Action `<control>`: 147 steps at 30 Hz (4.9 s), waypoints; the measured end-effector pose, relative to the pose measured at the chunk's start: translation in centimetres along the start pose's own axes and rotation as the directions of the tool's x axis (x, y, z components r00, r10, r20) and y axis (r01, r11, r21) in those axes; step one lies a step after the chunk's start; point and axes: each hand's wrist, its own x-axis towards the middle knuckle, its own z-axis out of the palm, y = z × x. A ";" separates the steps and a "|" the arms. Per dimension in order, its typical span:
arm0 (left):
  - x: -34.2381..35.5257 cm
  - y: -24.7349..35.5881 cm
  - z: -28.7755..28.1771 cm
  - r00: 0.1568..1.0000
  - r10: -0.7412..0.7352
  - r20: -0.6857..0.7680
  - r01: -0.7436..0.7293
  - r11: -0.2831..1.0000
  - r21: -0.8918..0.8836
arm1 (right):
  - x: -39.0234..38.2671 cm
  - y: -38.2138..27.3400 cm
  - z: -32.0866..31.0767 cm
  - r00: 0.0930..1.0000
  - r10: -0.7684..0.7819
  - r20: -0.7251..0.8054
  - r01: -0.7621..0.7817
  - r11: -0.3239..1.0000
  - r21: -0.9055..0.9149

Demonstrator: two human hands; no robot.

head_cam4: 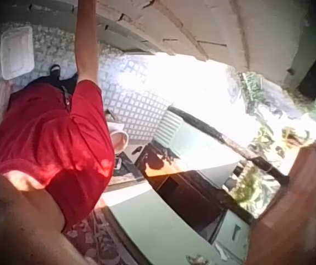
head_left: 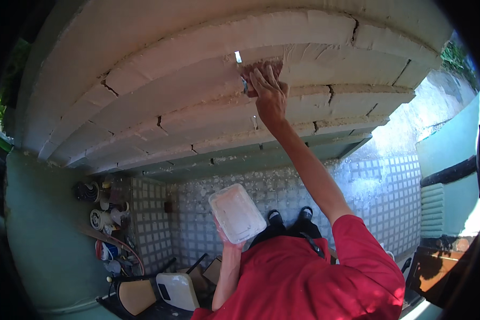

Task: Applying and smoothing white filler material into cracks and gaps on a brick wall using a putty knife.

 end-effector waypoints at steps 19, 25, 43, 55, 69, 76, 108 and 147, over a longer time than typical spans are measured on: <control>-1.8 0.8 -0.7 0.998 0.049 -0.040 -0.048 0.998 0.028 | -2.2 3.5 -3.3 0.998 -0.035 -0.056 0.040 0.995 0.096; -1.3 0.3 -0.7 0.998 0.017 -0.054 -0.014 0.998 0.055 | 3.2 7.2 -5.3 0.978 -0.097 -0.182 0.087 0.994 -0.062; 0.9 -1.8 1.5 1.000 0.008 0.023 -0.009 0.999 0.039 | -1.5 14.4 -6.3 0.997 -0.008 -0.071 0.004 0.998 -0.064; 3.1 -5.0 3.0 0.999 -0.026 0.027 0.023 0.994 0.107 | -3.3 11.6 -11.3 0.297 0.839 0.455 -0.392 -0.328 0.860; 5.6 -6.3 3.4 0.997 -0.026 0.078 0.022 0.998 0.051 | 1.2 13.2 -8.6 0.523 0.813 0.254 -0.602 0.142 0.785; 7.0 -6.5 3.7 0.998 -0.023 0.056 0.020 0.999 0.039 | 4.2 8.1 -11.2 0.720 0.635 0.280 -0.548 0.273 0.791; 5.6 -5.5 4.0 0.993 0.066 0.101 -0.073 0.995 0.070 | 1.5 2.4 -6.5 0.704 0.689 0.173 -0.421 0.208 0.883; 3.1 -0.6 2.1 0.997 0.068 0.045 -0.064 0.996 -0.068 | -2.7 0.9 -3.9 0.520 0.802 0.294 -0.561 0.061 0.825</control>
